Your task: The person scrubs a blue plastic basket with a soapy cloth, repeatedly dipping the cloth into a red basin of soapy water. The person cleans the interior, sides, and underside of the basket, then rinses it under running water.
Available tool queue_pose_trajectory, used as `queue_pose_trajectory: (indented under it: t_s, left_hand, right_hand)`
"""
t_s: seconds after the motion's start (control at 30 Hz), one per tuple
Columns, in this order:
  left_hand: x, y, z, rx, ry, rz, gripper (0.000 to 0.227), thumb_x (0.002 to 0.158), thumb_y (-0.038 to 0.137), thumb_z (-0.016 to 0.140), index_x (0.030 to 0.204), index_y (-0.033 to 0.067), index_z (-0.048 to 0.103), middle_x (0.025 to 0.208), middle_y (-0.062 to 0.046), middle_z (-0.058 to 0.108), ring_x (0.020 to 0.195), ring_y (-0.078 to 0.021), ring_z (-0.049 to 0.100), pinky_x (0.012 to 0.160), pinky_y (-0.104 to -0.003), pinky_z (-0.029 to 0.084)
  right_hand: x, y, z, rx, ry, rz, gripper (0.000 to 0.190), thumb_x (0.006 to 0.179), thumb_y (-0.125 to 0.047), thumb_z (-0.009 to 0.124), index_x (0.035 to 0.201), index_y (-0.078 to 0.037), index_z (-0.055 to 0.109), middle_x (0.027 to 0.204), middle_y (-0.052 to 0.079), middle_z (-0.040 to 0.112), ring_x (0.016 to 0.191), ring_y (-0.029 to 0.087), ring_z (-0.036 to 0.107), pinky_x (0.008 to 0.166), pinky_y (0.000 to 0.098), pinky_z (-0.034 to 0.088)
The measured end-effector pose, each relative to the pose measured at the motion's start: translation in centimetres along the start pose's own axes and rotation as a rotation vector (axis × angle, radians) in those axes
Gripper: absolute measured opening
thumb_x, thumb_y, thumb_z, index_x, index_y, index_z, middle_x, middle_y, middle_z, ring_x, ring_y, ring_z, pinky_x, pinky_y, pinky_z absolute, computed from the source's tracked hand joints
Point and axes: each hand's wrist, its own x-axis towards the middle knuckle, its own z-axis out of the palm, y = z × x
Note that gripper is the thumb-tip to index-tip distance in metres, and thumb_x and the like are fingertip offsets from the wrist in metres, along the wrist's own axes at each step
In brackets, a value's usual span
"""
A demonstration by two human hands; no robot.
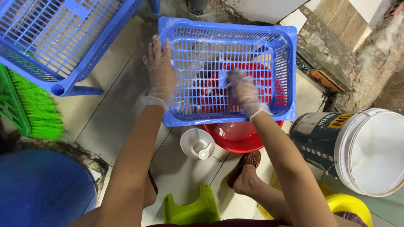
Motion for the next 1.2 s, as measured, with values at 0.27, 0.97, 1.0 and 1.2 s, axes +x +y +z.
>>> queue_pose_trajectory:
  t_s: [0.27, 0.97, 1.0, 1.2]
  left_hand:
    - [-0.1, 0.0, -0.1, -0.030, 0.020, 0.015, 0.069, 0.089, 0.000, 0.064, 0.155, 0.0097, 0.045, 0.168, -0.017, 0.024, 0.154, -0.0376, 0.027, 0.118, -0.066, 0.027]
    - [-0.3, -1.1, 0.1, 0.242, 0.148, 0.261, 0.060, 0.095, 0.015, 0.070, 0.151, 0.0087, 0.050, 0.166, -0.026, 0.027, 0.151, -0.0472, 0.023, 0.119, -0.063, 0.019]
    - [-0.2, 0.0, -0.6, 0.341, 0.189, 0.361, 0.055, 0.097, 0.016, 0.071, 0.148, 0.0098, 0.052, 0.166, -0.025, 0.028, 0.152, -0.0467, 0.023, 0.117, -0.067, 0.017]
    - [-1.2, 8.6, 1.2, -0.230, -0.267, 0.296, 0.042, 0.105, 0.032, 0.066, 0.142, 0.0138, 0.056, 0.153, -0.015, 0.051, 0.149, -0.0343, 0.040, 0.128, -0.062, 0.025]
  right_hand:
    - [-5.1, -6.1, -0.8, -0.216, -0.354, -0.427, 0.048, 0.096, -0.011, 0.054, 0.143, -0.021, 0.051, 0.117, 0.015, 0.066, 0.087, 0.025, 0.071, 0.073, 0.0361, 0.063]
    - [-12.7, 17.9, -8.1, 0.976, 0.370, -0.052, 0.025, 0.109, -0.025, 0.062, 0.107, -0.002, 0.072, 0.091, 0.002, 0.068, 0.078, 0.008, 0.059, 0.071, 0.0217, 0.047]
    - [-12.5, 20.3, -7.1, 0.956, 0.494, 0.074, 0.028, 0.107, -0.027, 0.061, 0.103, -0.002, 0.071, 0.085, 0.003, 0.067, 0.072, 0.008, 0.059, 0.065, 0.0213, 0.048]
    - [-10.6, 29.4, 7.7, 0.598, 0.363, 0.219, 0.020, 0.092, -0.012, 0.067, 0.108, -0.001, 0.070, 0.084, 0.009, 0.070, 0.073, 0.015, 0.061, 0.066, 0.0338, 0.048]
